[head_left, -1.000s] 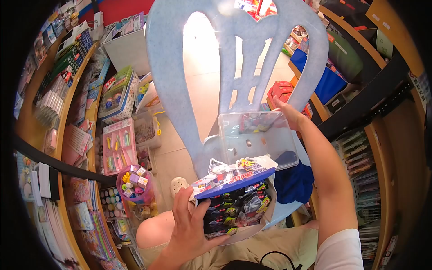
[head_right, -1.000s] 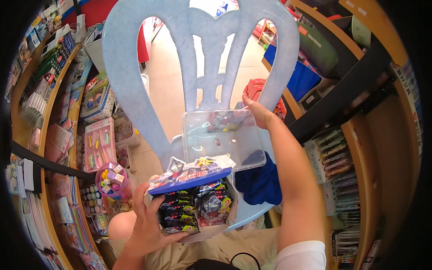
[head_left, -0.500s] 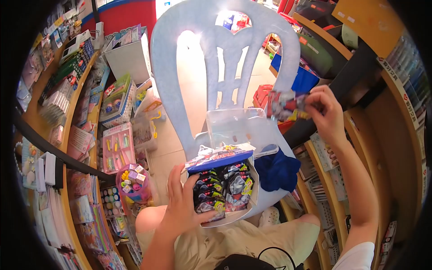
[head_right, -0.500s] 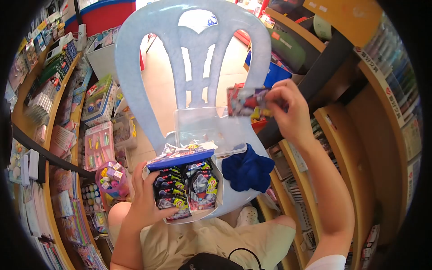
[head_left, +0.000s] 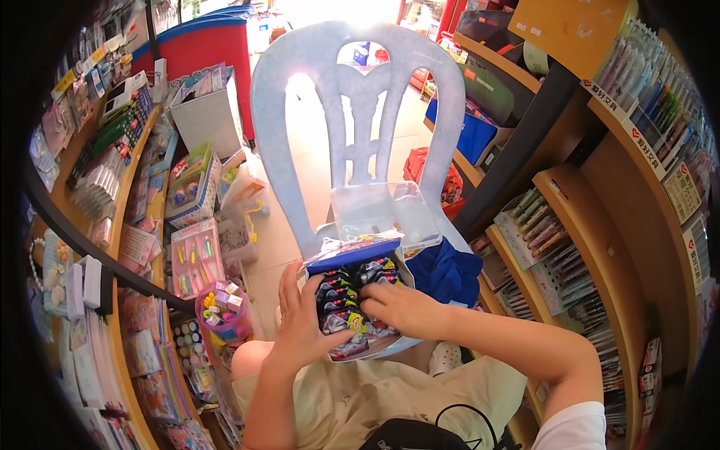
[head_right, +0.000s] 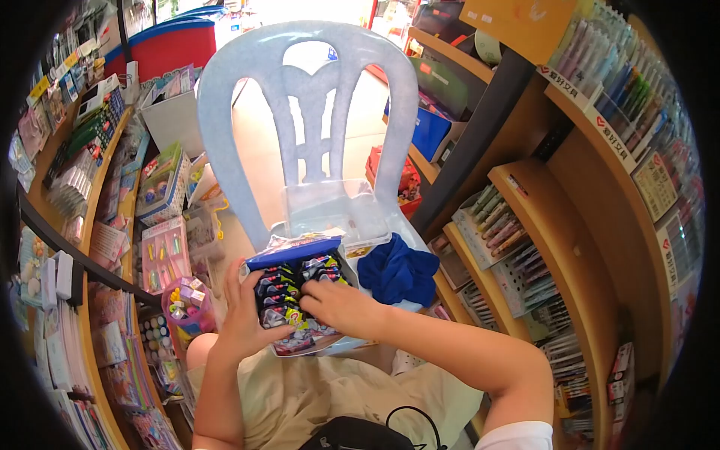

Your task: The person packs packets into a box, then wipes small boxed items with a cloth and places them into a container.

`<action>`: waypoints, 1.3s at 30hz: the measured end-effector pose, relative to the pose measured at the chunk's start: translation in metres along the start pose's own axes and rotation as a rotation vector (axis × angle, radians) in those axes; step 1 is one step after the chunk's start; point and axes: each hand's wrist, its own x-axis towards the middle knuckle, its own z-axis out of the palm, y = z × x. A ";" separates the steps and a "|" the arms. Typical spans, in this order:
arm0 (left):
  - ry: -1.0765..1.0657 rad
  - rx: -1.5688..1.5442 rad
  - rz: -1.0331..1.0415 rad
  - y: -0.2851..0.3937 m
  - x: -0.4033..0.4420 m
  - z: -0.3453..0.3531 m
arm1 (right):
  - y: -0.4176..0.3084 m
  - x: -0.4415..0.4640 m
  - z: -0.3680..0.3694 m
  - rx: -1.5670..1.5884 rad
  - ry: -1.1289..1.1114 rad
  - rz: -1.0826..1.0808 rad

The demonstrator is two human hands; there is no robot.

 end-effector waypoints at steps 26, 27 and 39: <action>0.194 0.147 0.258 0.031 -0.032 0.011 | -0.018 -0.041 0.046 0.266 0.445 0.773; 0.164 0.142 0.275 0.032 -0.032 0.010 | -0.019 -0.042 0.044 0.260 0.433 0.772; -0.059 0.054 0.251 0.074 0.018 0.057 | 0.018 -0.057 0.044 0.256 0.533 0.542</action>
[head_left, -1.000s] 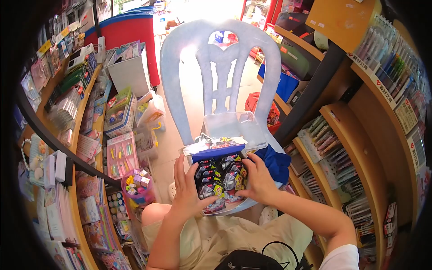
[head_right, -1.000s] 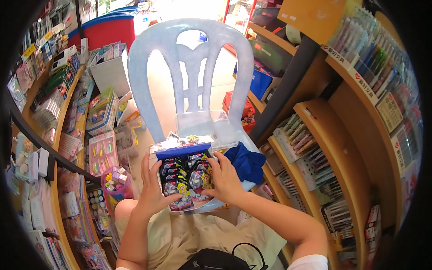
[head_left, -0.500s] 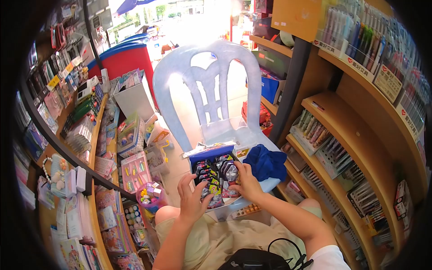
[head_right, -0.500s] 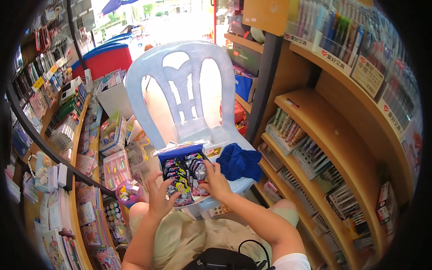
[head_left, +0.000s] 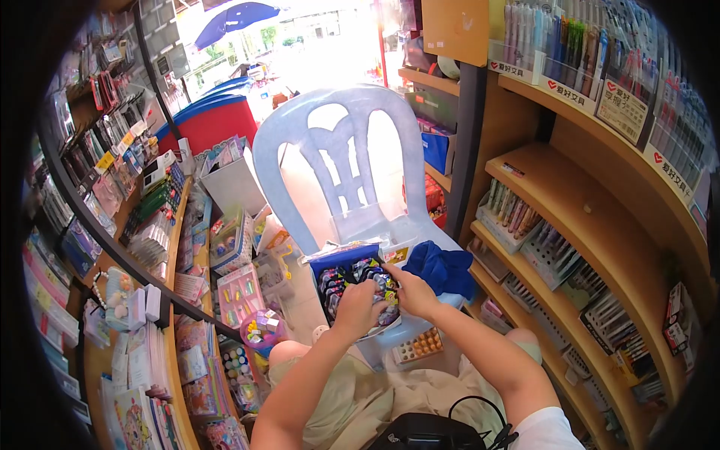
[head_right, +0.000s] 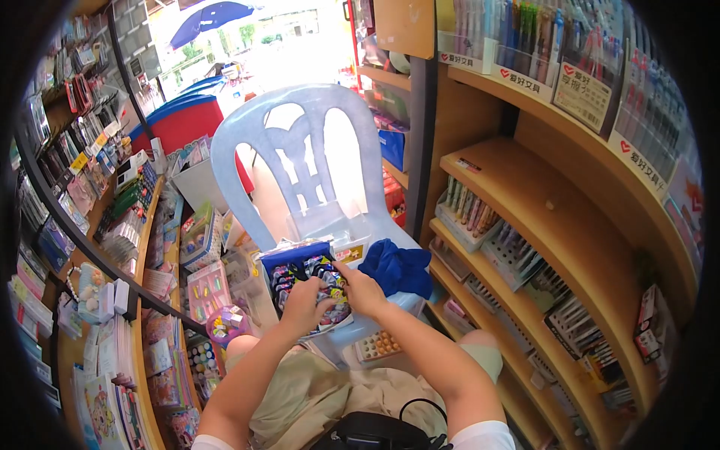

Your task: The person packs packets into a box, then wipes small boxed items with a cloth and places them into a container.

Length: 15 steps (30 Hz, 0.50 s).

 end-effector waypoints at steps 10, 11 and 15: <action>-0.087 0.525 0.087 0.004 0.005 -0.011 | 0.002 -0.021 0.010 0.191 -0.013 0.177; -0.048 0.526 0.087 0.008 0.005 -0.017 | -0.004 -0.022 0.010 0.187 0.000 0.207; -0.037 0.592 0.030 0.003 -0.005 -0.024 | -0.001 -0.026 0.032 0.246 0.044 0.223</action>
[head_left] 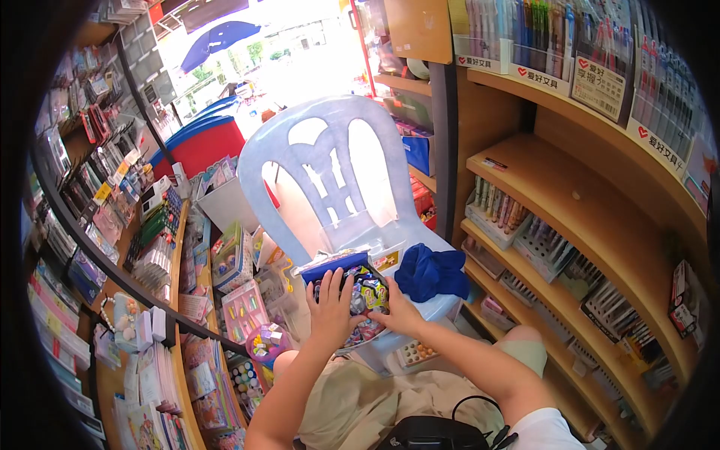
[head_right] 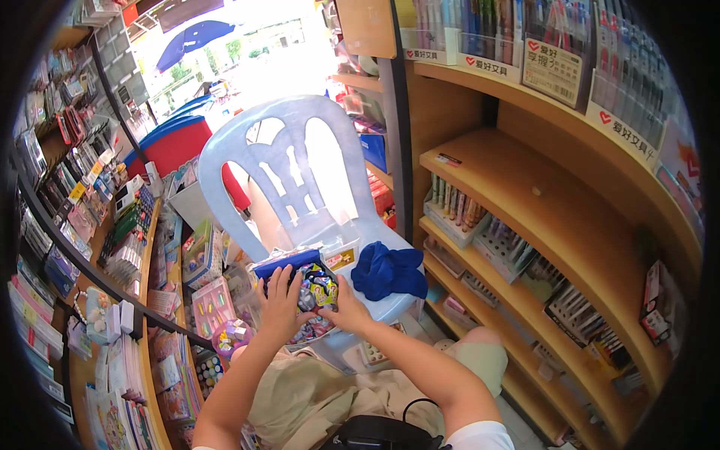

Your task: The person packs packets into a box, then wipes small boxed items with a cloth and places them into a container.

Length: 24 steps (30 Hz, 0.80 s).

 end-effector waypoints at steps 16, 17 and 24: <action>0.174 -1.177 -0.884 -0.018 -0.088 0.091 | 0.013 -0.007 0.025 0.142 0.045 0.205; 0.156 -1.196 -0.885 -0.018 -0.089 0.092 | 0.015 -0.009 0.025 0.131 0.037 0.207; 0.149 -1.267 -0.767 -0.017 -0.101 0.098 | 0.017 -0.020 0.020 0.174 -0.075 0.180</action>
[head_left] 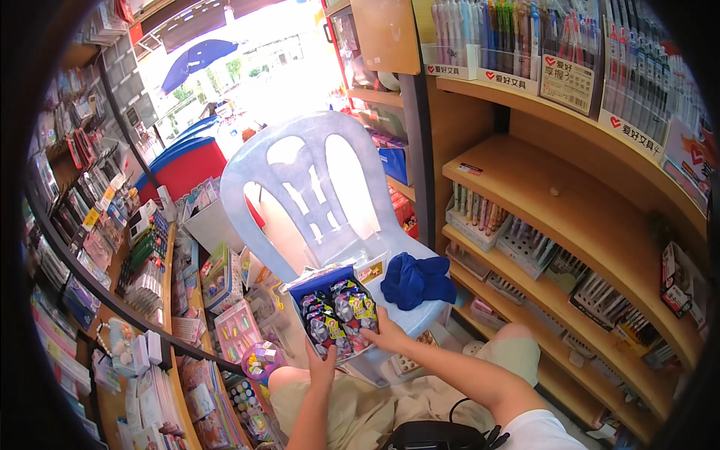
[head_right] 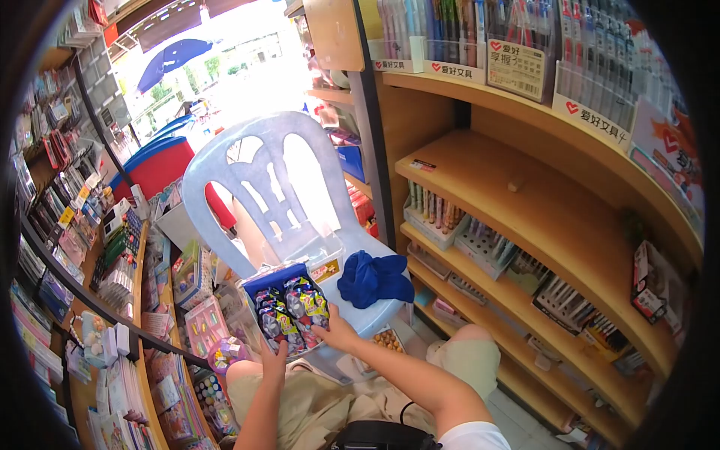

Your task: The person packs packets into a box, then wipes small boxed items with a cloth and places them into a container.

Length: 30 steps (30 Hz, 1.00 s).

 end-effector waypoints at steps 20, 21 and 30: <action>-0.292 -0.701 -0.382 0.042 -0.121 0.028 | 0.016 -0.136 -0.070 1.129 -0.231 0.405; -0.311 -0.718 -0.422 0.049 -0.125 0.033 | 0.015 -0.144 -0.076 1.184 -0.255 0.440; -0.580 -0.506 -0.270 0.057 -0.122 0.072 | -0.020 -0.210 -0.119 1.188 -0.007 0.183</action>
